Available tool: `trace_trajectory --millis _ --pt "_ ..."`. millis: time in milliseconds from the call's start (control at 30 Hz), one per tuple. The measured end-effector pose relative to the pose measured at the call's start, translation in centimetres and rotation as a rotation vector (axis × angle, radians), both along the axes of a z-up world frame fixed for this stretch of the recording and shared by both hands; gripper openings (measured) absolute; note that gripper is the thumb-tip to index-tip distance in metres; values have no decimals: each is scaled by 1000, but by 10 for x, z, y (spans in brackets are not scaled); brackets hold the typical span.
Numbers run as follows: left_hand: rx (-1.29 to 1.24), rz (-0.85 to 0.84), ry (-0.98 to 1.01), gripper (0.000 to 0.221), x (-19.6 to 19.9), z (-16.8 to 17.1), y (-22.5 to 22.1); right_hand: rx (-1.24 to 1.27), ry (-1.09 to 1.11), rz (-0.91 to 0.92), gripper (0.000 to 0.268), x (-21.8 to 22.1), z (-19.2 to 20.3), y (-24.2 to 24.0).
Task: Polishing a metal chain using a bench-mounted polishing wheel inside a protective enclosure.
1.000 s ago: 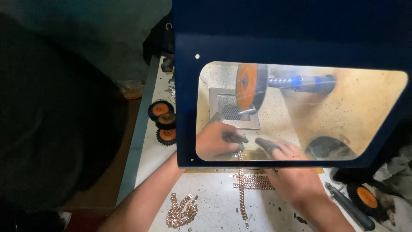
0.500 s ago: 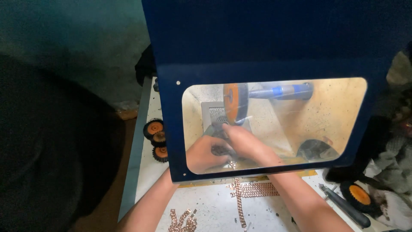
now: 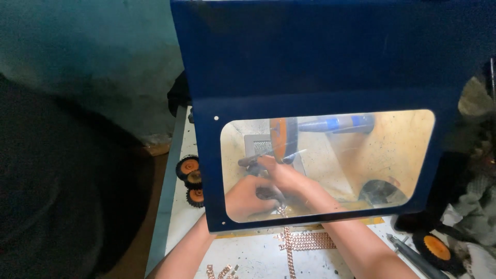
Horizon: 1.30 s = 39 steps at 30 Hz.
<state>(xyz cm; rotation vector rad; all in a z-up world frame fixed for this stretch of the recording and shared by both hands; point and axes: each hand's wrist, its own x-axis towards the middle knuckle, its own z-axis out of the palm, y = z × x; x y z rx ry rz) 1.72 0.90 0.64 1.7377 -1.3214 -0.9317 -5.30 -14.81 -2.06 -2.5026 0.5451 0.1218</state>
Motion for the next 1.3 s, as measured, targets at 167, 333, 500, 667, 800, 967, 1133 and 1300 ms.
trace_trajectory --millis 167,333,500,667,800,967,1133,1300 --pt "-2 8 6 39 -3 1 0 -85 9 57 57 -13 41 19" --pt "-14 13 4 35 -3 3 2 -160 6 25 58 -27 37 18" --pt "-47 35 26 38 -3 -1 2 398 -305 -462 71 -48 24 12" --pt "-36 38 11 38 -6 6 5 721 -498 -514 87 -72 45 41" --pt "-37 28 -17 38 -5 7 3 853 -668 -538 88 -71 46 54" --pt "-83 7 24 17 -3 15 9 839 -700 -613 85 -71 58 66" --pt "-63 1 66 17 -5 22 11 861 -765 -584 80 -65 56 67" --pt "-68 -8 87 16 -5 26 12 970 -760 -680 80 -63 61 70"
